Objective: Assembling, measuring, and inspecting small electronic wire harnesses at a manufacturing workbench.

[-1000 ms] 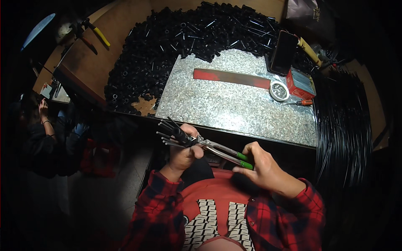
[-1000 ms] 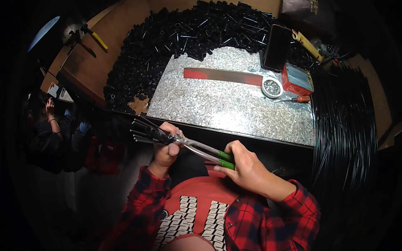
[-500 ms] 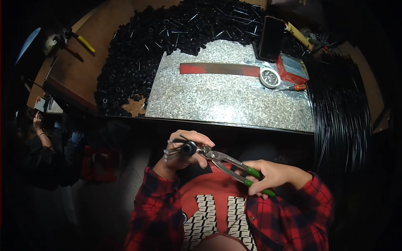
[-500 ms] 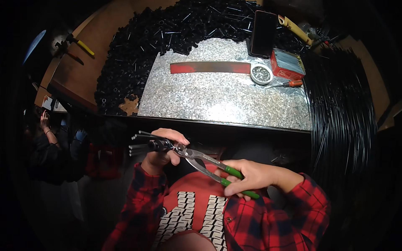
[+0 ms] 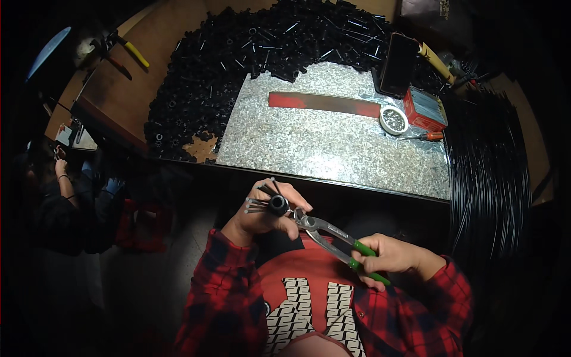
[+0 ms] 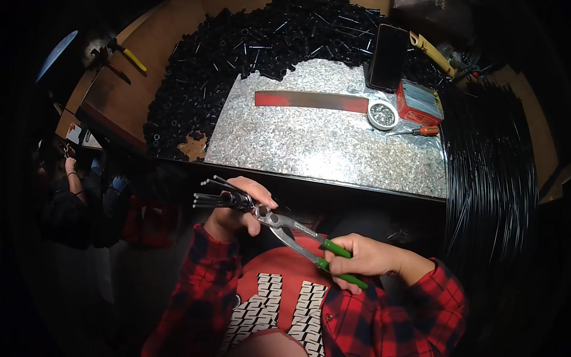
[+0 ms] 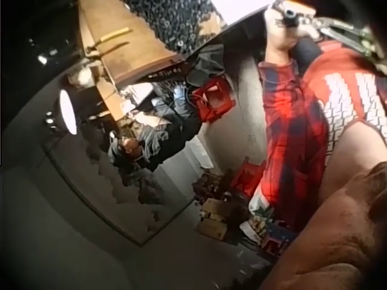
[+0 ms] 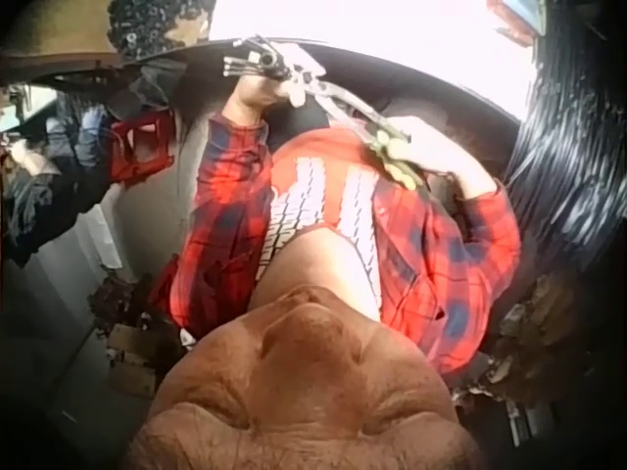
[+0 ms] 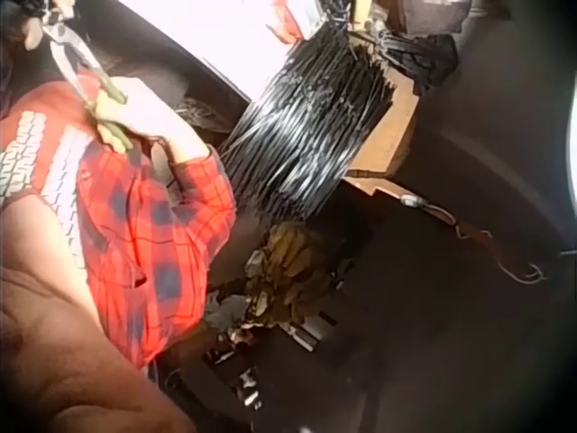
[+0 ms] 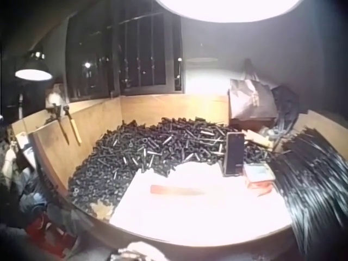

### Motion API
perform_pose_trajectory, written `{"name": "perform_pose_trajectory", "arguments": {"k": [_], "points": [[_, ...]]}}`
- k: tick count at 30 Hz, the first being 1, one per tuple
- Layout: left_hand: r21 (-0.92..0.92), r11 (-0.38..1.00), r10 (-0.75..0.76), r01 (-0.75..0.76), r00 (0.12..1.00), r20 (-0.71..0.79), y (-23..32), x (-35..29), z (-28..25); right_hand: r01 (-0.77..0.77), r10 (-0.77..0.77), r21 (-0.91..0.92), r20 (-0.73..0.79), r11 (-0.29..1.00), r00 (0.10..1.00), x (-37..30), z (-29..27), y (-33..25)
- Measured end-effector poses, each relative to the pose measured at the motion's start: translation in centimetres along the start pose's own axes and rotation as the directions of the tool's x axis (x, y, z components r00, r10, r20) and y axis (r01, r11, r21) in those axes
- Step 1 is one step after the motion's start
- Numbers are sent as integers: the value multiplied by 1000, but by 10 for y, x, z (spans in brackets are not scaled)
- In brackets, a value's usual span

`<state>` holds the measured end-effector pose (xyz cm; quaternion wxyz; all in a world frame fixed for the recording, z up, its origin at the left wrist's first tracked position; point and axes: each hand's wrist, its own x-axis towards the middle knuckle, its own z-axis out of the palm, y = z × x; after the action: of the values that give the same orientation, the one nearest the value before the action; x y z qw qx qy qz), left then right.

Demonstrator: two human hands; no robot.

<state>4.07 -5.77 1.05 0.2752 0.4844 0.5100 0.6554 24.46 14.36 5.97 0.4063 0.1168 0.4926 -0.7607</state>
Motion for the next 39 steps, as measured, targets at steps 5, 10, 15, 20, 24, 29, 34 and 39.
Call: {"name": "perform_pose_trajectory", "arguments": {"k": [5,10,15,20,24,29,34,39], "points": [[-45,998,42,-47,993,-107,-11,-3,-9,128,-759,-912,-239,390,606,8,11,-5],[-255,957,-157,139,986,-50,-1,-2,-14,200,-215,-103,-172,974,961,0,2,-2],[-64,995,-74,73,997,-21,2,8,-7,65,-105,-233,-163,970,981,-2,3,-12],[-232,952,-232,199,965,-126,11,9,-6,159,-856,-959,-127,235,501,7,-4,-11],[18,995,-96,95,992,80,9,12,-14,149,-144,78,-62,986,988,-4,-19,-8],[49,998,-51,50,999,8,-1,12,-7,122,-362,-743,-171,659,916,-7,-8,-24],[-20,999,-34,33,998,-53,-7,12,6,-193,-719,-979,-179,63,671,3,-13,-19],[-47,995,-89,86,993,-71,-11,5,6,1,-650,-985,-113,173,752,9,-17,-23]]}}
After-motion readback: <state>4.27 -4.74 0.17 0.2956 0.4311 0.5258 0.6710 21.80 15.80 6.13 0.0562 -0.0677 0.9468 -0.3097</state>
